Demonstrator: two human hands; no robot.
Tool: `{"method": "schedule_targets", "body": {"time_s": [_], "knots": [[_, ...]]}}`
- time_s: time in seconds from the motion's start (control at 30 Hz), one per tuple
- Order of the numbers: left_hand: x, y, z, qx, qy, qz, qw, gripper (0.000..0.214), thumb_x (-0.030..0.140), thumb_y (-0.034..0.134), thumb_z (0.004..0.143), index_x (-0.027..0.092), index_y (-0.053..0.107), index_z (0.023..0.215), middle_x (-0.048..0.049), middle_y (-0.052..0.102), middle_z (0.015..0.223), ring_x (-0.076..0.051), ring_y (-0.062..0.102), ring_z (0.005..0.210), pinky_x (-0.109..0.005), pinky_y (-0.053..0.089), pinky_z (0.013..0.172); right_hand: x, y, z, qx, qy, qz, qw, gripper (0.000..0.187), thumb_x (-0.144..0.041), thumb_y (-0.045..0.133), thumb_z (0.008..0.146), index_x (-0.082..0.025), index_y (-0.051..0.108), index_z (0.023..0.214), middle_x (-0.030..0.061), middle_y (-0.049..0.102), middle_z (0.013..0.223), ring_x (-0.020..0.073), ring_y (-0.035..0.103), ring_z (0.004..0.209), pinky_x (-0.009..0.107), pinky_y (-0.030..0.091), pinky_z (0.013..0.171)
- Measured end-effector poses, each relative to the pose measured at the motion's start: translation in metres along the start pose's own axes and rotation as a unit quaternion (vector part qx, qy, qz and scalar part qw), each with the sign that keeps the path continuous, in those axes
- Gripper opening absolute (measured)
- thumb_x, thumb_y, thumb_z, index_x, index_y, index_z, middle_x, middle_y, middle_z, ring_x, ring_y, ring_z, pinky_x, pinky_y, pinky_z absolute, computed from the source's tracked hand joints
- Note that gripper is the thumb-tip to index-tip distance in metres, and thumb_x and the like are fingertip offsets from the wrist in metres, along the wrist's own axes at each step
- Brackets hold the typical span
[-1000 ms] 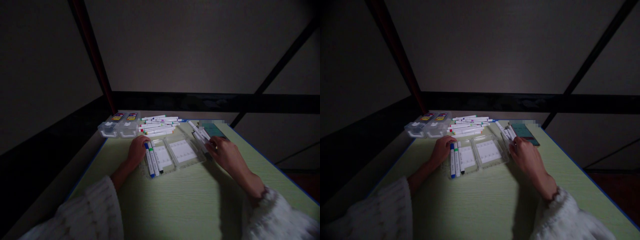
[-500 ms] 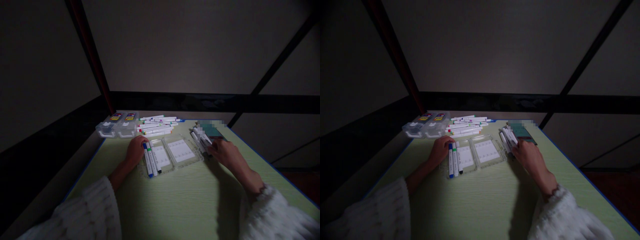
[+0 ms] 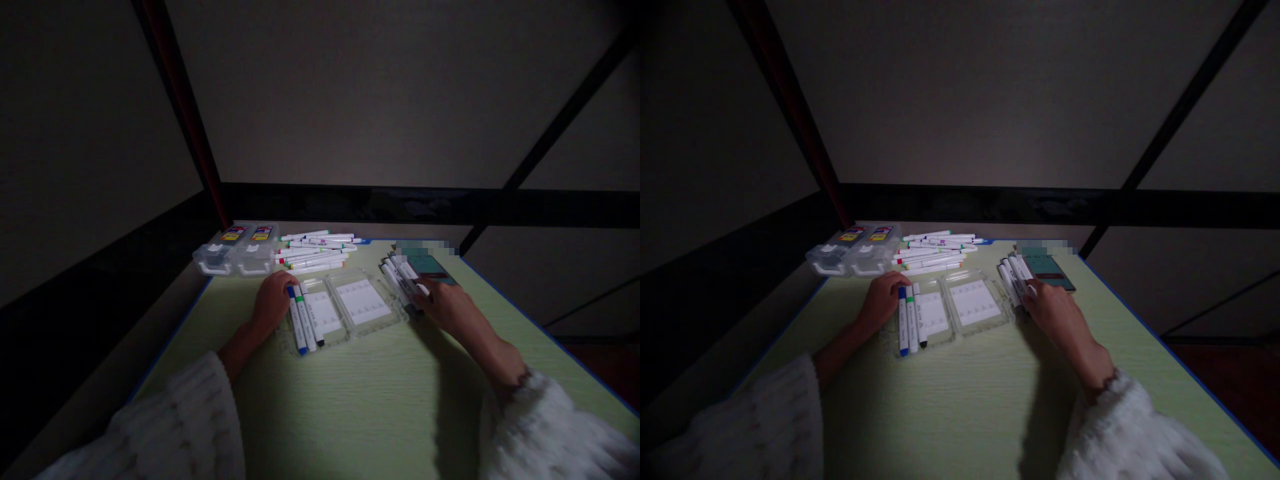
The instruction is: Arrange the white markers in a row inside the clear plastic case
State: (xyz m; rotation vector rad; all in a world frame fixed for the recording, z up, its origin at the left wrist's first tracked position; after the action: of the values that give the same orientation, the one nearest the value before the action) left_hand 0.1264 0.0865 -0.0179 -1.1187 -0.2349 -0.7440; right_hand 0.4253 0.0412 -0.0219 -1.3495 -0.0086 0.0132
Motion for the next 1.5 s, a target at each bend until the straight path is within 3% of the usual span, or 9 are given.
{"method": "schedule_targets", "body": {"time_s": [0.77,1.5], "knots": [[0.0,0.002,0.0,-0.007,0.0,0.0,1.0,0.027,0.001,0.036,0.066,0.013,0.06,0.069,-0.006,0.061,0.076,-0.017,0.054,0.077,-0.03,0.042,0.076,-0.006,0.004,0.001,-0.031,-0.014,-0.002,0.999,0.025,-0.025,0.043,0.083,-0.015,0.06,0.098,0.0104,0.065,0.079,0.021,0.061,0.068,0.026,0.038,0.055],[0.005,0.0,0.0,0.008,0.012,-0.012,1.0,0.026,0.001,0.036,0.066,0.013,0.059,0.067,-0.0056,0.06,0.073,-0.017,0.054,0.074,-0.031,0.042,0.074,-0.009,0.012,-0.004,-0.069,0.006,-0.019,0.997,0.032,-0.027,0.037,0.087,-0.019,0.051,0.114,0.013,0.056,0.095,0.0217,0.059,0.075,0.027,0.035,0.057]]}}
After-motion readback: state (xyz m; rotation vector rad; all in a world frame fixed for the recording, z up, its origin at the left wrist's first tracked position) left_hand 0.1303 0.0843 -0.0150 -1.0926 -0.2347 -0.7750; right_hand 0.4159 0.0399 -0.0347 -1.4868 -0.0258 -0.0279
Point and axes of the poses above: each hand's wrist, its own z-axis towards the middle knuckle, its own y-axis out of the palm, x = y × z, the point moved 10 cm from there along z, towards the middle knuckle
